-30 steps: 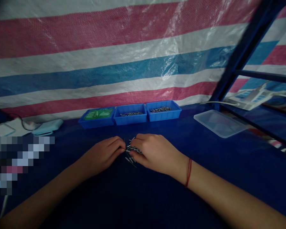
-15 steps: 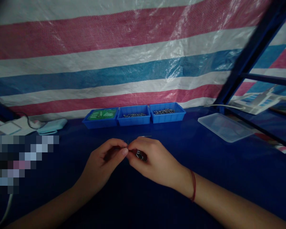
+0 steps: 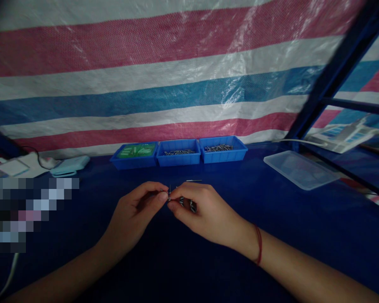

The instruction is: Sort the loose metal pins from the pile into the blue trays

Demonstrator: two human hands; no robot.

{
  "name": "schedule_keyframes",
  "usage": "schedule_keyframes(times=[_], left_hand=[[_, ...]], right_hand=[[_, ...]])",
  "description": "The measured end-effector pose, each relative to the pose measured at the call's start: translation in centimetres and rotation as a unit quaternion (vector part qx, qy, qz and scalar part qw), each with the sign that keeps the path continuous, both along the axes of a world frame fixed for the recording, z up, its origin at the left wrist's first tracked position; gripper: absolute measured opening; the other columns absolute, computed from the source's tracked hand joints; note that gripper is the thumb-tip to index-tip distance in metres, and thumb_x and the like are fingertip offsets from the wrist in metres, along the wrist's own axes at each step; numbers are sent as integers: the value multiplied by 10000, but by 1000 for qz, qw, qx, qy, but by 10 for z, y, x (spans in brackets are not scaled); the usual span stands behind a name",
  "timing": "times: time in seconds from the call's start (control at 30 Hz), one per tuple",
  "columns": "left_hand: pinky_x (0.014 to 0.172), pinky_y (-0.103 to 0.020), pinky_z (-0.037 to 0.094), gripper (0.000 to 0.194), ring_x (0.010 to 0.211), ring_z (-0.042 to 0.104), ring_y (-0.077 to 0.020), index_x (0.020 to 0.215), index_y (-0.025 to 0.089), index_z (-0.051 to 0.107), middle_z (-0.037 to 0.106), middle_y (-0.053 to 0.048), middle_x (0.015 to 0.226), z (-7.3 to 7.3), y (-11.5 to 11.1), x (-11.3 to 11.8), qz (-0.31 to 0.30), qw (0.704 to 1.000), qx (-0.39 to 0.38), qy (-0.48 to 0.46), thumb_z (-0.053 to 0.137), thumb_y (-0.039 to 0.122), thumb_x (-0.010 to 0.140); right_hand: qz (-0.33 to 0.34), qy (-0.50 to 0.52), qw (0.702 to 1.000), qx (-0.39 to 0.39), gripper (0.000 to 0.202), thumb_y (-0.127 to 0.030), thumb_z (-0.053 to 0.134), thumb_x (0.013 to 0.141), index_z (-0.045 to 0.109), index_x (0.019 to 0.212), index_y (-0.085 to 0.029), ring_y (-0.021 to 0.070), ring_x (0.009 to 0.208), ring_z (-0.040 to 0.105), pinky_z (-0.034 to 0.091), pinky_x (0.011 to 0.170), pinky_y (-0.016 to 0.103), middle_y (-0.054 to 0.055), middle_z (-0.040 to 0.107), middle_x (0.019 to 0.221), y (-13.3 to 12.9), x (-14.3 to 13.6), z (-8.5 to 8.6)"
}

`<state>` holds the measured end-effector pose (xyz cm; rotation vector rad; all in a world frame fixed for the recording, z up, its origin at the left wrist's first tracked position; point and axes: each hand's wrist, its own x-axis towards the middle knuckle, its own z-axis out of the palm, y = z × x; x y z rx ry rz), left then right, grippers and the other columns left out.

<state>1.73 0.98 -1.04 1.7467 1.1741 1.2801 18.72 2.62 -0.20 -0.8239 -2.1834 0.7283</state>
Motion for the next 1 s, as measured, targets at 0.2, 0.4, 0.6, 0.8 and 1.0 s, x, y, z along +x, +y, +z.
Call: schedule_keyframes(times=[0.2, 0.4, 0.6, 0.8, 1.0], left_hand=[[626, -219, 536, 78, 699, 656, -129, 844, 205, 646, 686, 12, 792, 0, 0, 0, -6, 1000, -1, -5, 581, 200, 801], [649, -217, 532, 87, 723, 655, -126, 866, 210, 646, 684, 13, 816, -1, 0, 0, -6, 1000, -2, 6, 574, 212, 817], [652, -206, 528, 100, 721, 653, -117, 880, 211, 648, 686, 16, 816, -1, 0, -1, -12, 1000, 2, 5, 565, 206, 825], [674, -177, 515, 97, 738, 647, -99, 884, 193, 641, 687, 19, 822, 1, -1, 0, -12, 1000, -12, -1, 563, 201, 828], [678, -163, 503, 98, 744, 640, -89, 890, 196, 639, 687, 25, 830, 2, 0, 0, -8, 1000, -16, -7, 561, 199, 831]], right_hand=[[1, 3, 1000, -2, 110, -191, 537, 836, 641, 837, -153, 84, 565, 510, 415, 539, 224, -5, 583, 678, 1, 1, 0], [8, -10, 1000, -11, 139, -206, 508, 860, 634, 818, -164, 87, 575, 508, 411, 543, 226, -7, 578, 675, 2, 0, 1], [-2, -6, 1000, -13, 119, -199, 527, 843, 638, 826, -159, 86, 579, 511, 408, 539, 226, -5, 583, 682, 1, 1, 1], [-18, 8, 1000, -18, 100, -195, 543, 832, 638, 814, -169, 77, 576, 511, 412, 544, 215, -13, 596, 694, 2, 1, -2], [-48, 34, 998, -34, 82, -195, 552, 819, 631, 811, -173, 80, 565, 524, 415, 511, 210, -10, 620, 699, 3, 0, -5]])
